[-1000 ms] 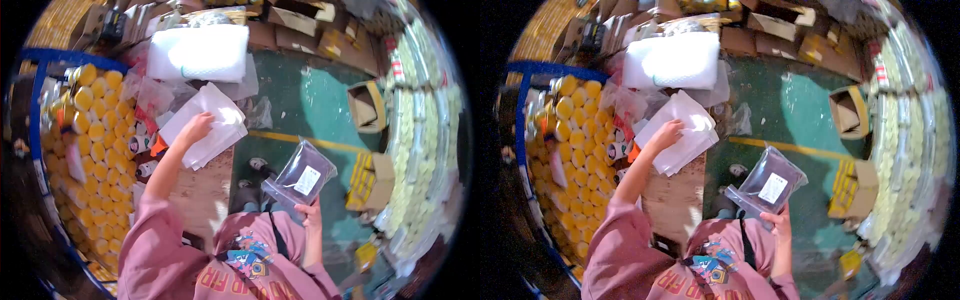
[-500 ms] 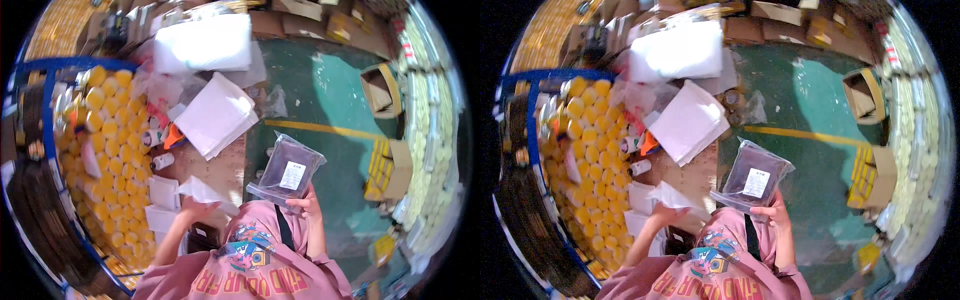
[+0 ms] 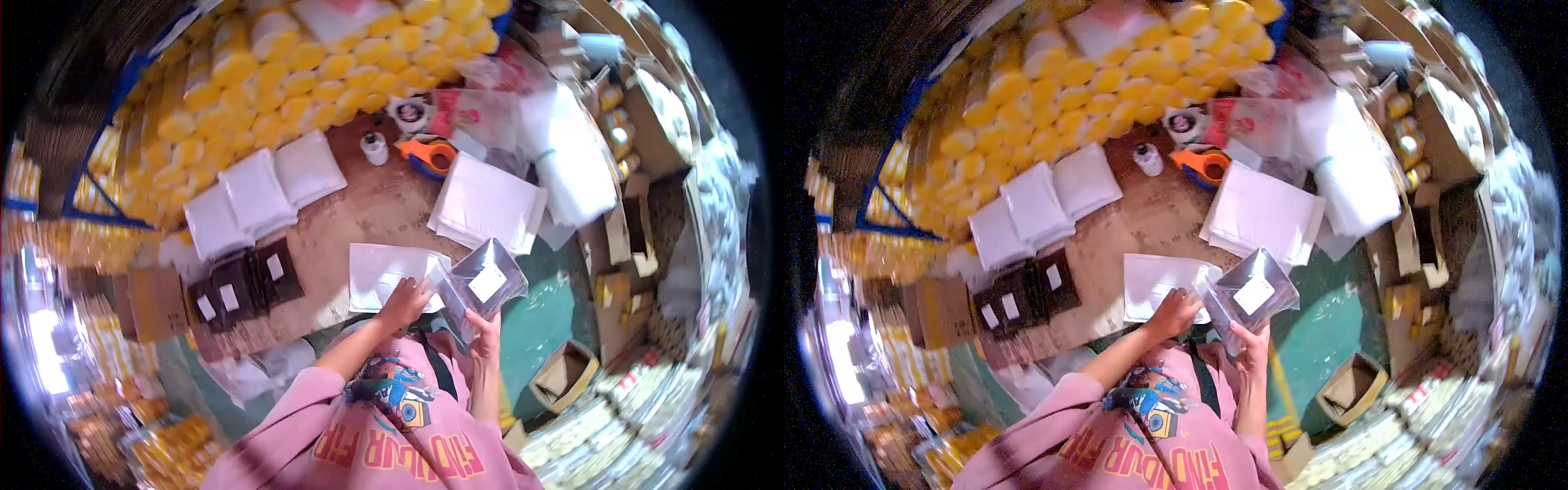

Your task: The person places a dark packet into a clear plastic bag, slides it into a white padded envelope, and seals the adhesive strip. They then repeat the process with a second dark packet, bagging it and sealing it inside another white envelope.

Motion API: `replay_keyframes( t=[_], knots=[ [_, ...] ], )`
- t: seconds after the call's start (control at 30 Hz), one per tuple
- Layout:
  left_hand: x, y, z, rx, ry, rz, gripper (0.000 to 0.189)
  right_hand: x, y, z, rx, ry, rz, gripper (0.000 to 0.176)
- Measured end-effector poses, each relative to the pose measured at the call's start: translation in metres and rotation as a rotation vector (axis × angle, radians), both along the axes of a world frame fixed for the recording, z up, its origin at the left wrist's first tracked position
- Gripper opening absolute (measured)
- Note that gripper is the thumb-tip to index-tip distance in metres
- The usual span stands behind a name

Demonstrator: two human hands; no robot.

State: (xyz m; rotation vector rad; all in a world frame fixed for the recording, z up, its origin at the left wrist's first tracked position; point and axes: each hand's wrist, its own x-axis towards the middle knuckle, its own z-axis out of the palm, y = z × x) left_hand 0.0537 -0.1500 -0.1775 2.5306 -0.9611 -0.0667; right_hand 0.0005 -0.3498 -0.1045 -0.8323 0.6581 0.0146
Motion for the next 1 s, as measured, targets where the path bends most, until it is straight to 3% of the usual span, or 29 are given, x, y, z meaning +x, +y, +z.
replay_keyframes(
  t=[0.17, 0.23, 0.3, 0.33, 0.37, 0.4, 0.43, 0.53, 0.6, 0.7, 0.77, 0.8, 0.9, 0.97, 1.0],
  knots=[
    [0.001, -0.004, -0.010, -0.072, 0.151, 0.032, 0.011, 0.013, -0.006, 0.009, -0.095, 0.092, 0.123, 0.080],
    [0.007, 0.002, -0.003, -0.060, 0.177, 0.020, 0.009, 0.013, -0.013, -0.025, -0.115, 0.148, 0.143, 0.077],
    [-0.005, -0.003, 0.002, -0.096, 0.145, 0.066, 0.004, 0.001, -0.011, -0.026, -0.097, 0.222, 0.122, 0.071],
    [-0.004, -0.001, -0.007, -0.159, 0.127, 0.096, 0.005, 0.003, -0.009, -0.029, -0.109, 0.225, 0.124, 0.061],
    [-0.004, -0.002, -0.022, -0.162, 0.186, 0.099, 0.005, 0.006, -0.012, -0.039, -0.105, 0.247, 0.122, 0.070],
    [-0.007, -0.009, -0.044, -0.222, 0.224, 0.175, 0.008, 0.009, -0.017, -0.044, -0.100, 0.257, 0.183, 0.064],
    [0.002, -0.004, -0.041, -0.171, 0.233, 0.067, 0.014, 0.010, -0.016, -0.052, -0.114, 0.208, 0.169, 0.057],
    [0.001, -0.007, -0.017, -0.241, 0.176, 0.173, 0.012, 0.018, -0.015, -0.068, -0.157, 0.185, 0.171, 0.060],
    [0.009, -0.009, -0.008, -0.287, 0.356, 0.090, 0.013, 0.029, -0.021, -0.079, -0.168, 0.189, 0.206, 0.067],
    [0.011, -0.029, -0.023, -0.525, 0.609, 0.045, 0.009, 0.040, -0.010, -0.087, -0.197, 0.149, 0.181, 0.047],
    [0.014, -0.025, -0.006, -0.488, 0.403, 0.020, 0.007, 0.050, -0.017, -0.104, -0.152, 0.132, 0.251, 0.053],
    [0.015, -0.019, 0.006, -0.497, 0.334, -0.018, 0.022, 0.051, -0.010, -0.094, -0.123, 0.109, 0.252, 0.055],
    [0.022, -0.029, -0.009, -0.751, 0.280, 0.218, 0.055, 0.052, 0.001, -0.072, -0.126, 0.074, 0.283, 0.065],
    [0.030, -0.019, -0.003, -0.577, 0.318, 0.362, 0.082, 0.052, 0.007, -0.050, -0.176, 0.041, 0.296, 0.067],
    [0.035, -0.008, 0.023, -0.590, 0.366, 0.415, 0.084, 0.055, 0.004, -0.037, -0.124, 0.095, 0.309, 0.082]
  ],
)
